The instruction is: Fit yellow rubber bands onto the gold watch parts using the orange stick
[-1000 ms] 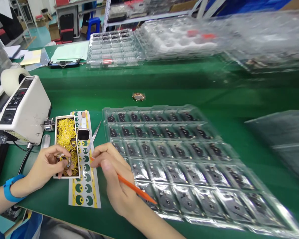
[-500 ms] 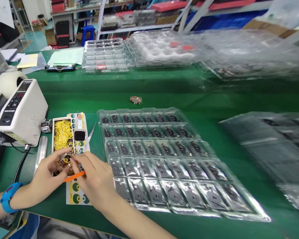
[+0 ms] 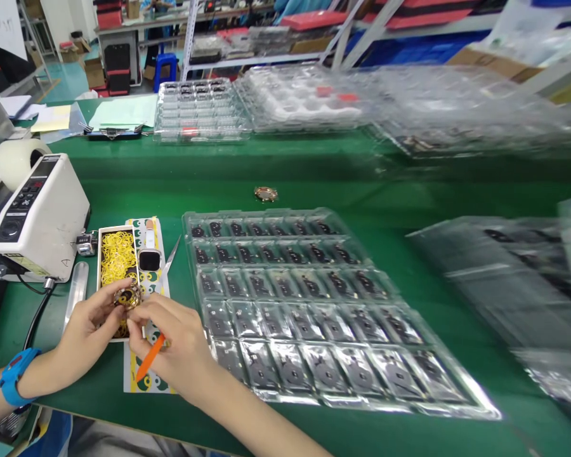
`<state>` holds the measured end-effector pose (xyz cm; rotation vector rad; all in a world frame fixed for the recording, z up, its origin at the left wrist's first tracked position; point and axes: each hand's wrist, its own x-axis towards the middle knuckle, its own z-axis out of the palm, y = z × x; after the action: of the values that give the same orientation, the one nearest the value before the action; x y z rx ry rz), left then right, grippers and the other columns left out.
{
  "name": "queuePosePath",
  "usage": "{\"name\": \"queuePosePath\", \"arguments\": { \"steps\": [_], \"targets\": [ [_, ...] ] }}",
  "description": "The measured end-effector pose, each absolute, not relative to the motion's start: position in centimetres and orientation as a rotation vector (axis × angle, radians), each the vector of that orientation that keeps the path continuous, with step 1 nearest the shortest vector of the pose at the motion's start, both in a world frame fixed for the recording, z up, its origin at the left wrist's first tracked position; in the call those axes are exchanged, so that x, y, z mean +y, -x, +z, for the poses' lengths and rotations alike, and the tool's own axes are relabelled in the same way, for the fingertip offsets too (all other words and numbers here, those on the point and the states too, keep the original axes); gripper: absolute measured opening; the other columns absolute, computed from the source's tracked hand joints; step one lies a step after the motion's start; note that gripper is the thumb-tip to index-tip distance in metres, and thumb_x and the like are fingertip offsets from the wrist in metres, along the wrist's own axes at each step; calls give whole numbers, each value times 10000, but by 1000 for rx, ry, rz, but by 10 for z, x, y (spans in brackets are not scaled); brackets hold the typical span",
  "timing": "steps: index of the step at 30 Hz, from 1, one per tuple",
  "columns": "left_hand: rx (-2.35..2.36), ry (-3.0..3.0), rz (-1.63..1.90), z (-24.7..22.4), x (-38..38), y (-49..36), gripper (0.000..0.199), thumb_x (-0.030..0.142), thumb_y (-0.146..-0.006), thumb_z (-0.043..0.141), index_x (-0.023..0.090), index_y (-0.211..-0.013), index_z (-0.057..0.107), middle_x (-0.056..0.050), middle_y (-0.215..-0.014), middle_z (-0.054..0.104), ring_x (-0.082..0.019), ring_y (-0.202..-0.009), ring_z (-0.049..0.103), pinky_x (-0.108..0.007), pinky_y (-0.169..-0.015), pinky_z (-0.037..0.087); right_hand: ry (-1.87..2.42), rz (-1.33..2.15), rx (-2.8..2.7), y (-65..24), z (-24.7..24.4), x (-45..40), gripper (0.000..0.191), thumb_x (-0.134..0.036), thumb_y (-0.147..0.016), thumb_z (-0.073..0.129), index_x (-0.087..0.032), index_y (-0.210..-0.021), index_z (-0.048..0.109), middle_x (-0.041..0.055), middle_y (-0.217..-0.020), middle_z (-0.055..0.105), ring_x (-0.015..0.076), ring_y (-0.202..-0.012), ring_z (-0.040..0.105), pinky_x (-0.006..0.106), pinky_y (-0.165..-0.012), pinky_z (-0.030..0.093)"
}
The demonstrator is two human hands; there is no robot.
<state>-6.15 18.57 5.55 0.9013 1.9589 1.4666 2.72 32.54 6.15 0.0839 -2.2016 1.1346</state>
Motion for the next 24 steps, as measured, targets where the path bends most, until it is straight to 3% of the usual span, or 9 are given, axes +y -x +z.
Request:
{"name": "queuePosePath", "arguments": {
  "steps": [4,8,15,21,24],
  "targets": [
    [1958,-952,1497,57,186,61,398,168,-902,449,224,-1288,532,-56,-1036,685,-169,-884,655,-233,-753,550,9,970,-2182,-27,56,327,90,-61,-859,562,-141,-832,590,13,-665,582,99,-593,553,204,-515,417],
    [1974,-1062,1466,63,188,57,416,168,-904,445,166,-1316,502,-90,-1082,683,-169,-869,668,-226,-741,553,36,833,-2209,-25,50,326,83,-60,-870,552,-130,-878,595,37,-702,618,114,-614,576,215,-527,443],
    [2005,-1064,1366,64,182,53,426,195,-926,441,193,-1350,484,-91,-1196,642,-223,-955,660,-279,-800,555,81,866,-2228,-24,52,323,133,-63,-864,515,-162,-779,544,-7,-646,552,88,-544,505,202,-491,391],
    [2042,-1023,1403,61,187,59,402,236,-923,413,133,-1291,539,-137,-1154,658,-241,-879,679,-325,-750,576,-5,1385,-2172,-23,61,328,165,-55,-777,513,-191,-685,493,-52,-594,460,75,-523,451,188,-508,373],
    [2098,-958,1430,57,182,67,380,282,-909,453,151,-1245,571,-127,-1181,648,-274,-1004,654,-350,-800,574,-83,1438,-2150,-24,66,327,141,-92,-765,498,-196,-673,478,-49,-592,496,72,-522,473,177,-514,394]
  ]
}}
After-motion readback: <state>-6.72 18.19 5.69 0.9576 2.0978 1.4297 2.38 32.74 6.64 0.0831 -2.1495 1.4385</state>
